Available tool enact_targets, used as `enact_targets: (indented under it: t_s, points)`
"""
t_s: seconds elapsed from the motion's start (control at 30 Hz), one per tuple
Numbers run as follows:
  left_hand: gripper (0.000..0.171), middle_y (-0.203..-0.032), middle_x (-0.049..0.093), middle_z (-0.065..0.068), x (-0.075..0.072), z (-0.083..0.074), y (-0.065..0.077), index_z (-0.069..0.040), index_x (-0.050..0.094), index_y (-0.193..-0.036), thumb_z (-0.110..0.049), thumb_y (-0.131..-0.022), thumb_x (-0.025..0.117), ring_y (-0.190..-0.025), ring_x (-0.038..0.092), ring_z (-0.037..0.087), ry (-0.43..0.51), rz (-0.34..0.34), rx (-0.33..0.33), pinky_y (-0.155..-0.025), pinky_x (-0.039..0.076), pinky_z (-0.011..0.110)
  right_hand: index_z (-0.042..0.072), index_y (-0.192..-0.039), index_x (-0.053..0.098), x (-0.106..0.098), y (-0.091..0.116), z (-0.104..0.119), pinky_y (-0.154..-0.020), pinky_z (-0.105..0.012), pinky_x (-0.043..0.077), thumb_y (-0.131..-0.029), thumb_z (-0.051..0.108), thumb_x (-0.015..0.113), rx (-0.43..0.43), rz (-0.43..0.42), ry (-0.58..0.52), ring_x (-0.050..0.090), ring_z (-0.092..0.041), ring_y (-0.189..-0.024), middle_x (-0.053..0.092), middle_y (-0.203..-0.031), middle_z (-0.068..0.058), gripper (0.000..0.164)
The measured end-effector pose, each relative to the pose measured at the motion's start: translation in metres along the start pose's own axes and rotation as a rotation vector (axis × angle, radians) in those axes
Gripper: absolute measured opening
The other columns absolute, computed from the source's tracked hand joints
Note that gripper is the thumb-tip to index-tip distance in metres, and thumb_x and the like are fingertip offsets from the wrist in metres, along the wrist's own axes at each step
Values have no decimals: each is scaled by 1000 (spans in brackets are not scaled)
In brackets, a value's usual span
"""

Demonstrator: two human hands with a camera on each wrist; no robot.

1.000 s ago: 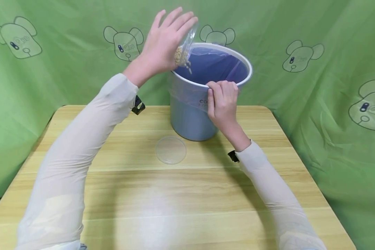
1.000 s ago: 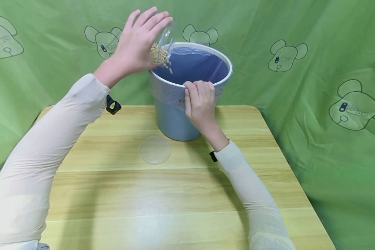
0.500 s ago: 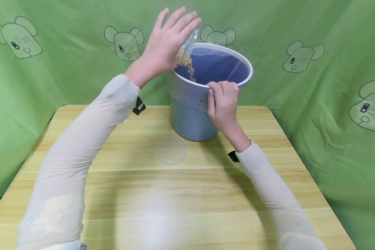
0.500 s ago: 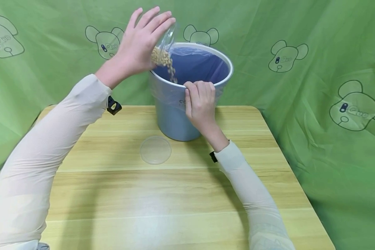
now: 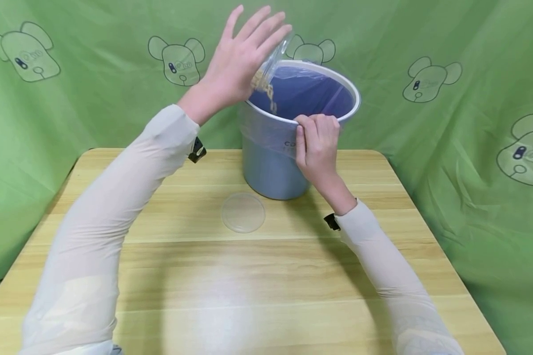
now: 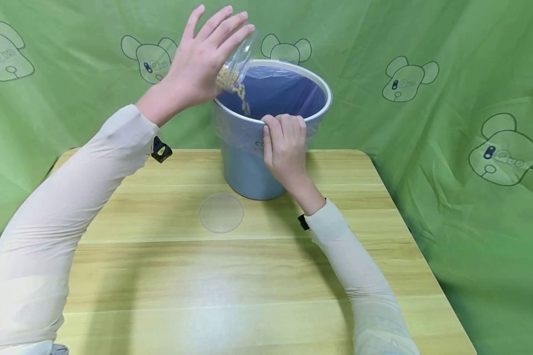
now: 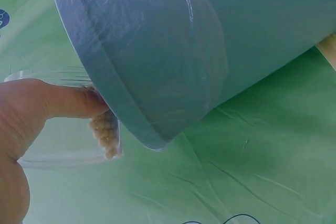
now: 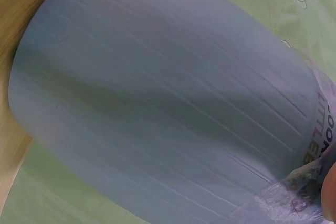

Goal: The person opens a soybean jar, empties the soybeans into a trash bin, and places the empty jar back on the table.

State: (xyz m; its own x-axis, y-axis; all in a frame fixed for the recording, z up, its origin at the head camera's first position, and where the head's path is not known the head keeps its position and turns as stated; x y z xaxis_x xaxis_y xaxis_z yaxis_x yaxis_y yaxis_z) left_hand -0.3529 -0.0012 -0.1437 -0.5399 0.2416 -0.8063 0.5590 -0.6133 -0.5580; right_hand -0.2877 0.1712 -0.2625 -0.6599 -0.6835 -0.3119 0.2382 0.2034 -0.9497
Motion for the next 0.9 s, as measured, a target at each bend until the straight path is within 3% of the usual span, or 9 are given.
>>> enact_targets:
  t_s: [0.3,0.5,0.9]
  points:
    - [103,-170,25,7,-3,-3,-3,-16,25,-162,1,-76,78,-158,17,30,-21,20,37,-131,-5,48,-3,-104,64,-1,-2,1,-84,-52,38,-101,10,49,-4,3,0,48,-39,-85,56,-89,-20,21]
    - [99,-169,27,9,-4,-5,-6,-14,26,-162,14,-75,65,-157,20,31,-34,16,75,-132,-5,46,-4,-103,64,-1,0,-1,-83,-52,38,-102,11,49,4,4,7,48,-39,-85,56,-89,-20,21]
    - [98,-169,27,10,1,-11,3,-12,29,-161,22,-73,60,-158,19,31,-9,23,116,-132,-1,44,-3,-104,65,0,8,2,-82,-52,38,-102,11,49,8,24,13,48,-39,-85,56,-90,-20,21]
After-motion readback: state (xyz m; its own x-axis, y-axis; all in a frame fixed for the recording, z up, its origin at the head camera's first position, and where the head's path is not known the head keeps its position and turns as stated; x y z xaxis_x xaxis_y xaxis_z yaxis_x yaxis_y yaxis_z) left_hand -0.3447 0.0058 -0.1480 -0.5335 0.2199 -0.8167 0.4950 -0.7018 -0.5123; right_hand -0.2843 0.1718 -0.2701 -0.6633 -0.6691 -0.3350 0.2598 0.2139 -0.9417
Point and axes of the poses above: each hand's wrist, its own y-axis away from the middle knuckle, its own x-axis out of the palm, z = x × y, the point moved 5 cm from there along -y, towards the middle knuckle
